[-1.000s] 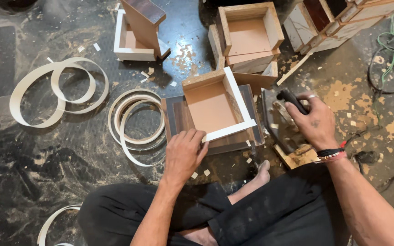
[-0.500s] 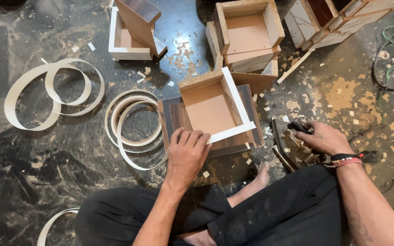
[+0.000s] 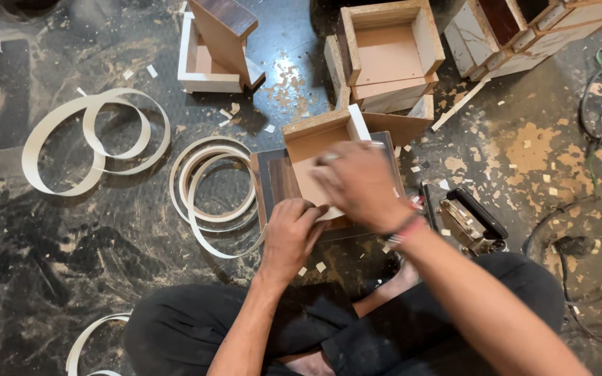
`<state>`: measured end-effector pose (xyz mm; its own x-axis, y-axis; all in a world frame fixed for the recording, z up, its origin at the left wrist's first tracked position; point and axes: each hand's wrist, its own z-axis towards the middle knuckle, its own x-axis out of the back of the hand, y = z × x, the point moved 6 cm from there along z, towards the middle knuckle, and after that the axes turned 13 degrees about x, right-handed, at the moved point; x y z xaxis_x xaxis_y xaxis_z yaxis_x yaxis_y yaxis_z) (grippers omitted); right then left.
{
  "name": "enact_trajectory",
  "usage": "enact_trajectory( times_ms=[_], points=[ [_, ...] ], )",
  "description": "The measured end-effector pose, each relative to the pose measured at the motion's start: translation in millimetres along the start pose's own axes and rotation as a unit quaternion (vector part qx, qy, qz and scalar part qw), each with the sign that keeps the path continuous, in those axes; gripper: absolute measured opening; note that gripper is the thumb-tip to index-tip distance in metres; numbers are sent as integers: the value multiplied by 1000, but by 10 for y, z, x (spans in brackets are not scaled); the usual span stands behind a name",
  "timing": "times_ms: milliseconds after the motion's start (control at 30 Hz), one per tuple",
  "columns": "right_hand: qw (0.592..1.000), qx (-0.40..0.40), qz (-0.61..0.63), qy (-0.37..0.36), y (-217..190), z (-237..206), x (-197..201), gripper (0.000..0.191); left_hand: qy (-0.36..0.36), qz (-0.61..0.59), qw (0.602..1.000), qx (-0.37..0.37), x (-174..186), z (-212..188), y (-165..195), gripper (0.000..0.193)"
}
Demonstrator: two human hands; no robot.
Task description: The person sits on the workshop floor and presses white edge banding strips onto the edges of small wooden boxes using a handheld edge banding iron. They rotate each box to work successive edges, press the strip down, and set finished boxes aside with other completed boxes.
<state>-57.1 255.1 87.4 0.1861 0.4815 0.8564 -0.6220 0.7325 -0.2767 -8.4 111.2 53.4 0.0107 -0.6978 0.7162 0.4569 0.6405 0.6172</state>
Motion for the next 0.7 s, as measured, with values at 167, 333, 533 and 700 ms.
enact_trajectory(
  times_ms=[167,333,533,700],
  points=[
    [999,-2,-23,-37,24,116,-468,31,-9,-42,998,36,-18,18,-111,24],
    [992,61,-106,-10,187,-10,-292,40,0,-37,999,9,-1,19,-104,24],
    [985,-149,50,67,701,-244,-80,52,-14,-34,999,24,19,38,-106,22],
    [930,-244,251,110,836,-329,-135,56,-45,109,993,-12,-54,93,76,43]
  ],
)
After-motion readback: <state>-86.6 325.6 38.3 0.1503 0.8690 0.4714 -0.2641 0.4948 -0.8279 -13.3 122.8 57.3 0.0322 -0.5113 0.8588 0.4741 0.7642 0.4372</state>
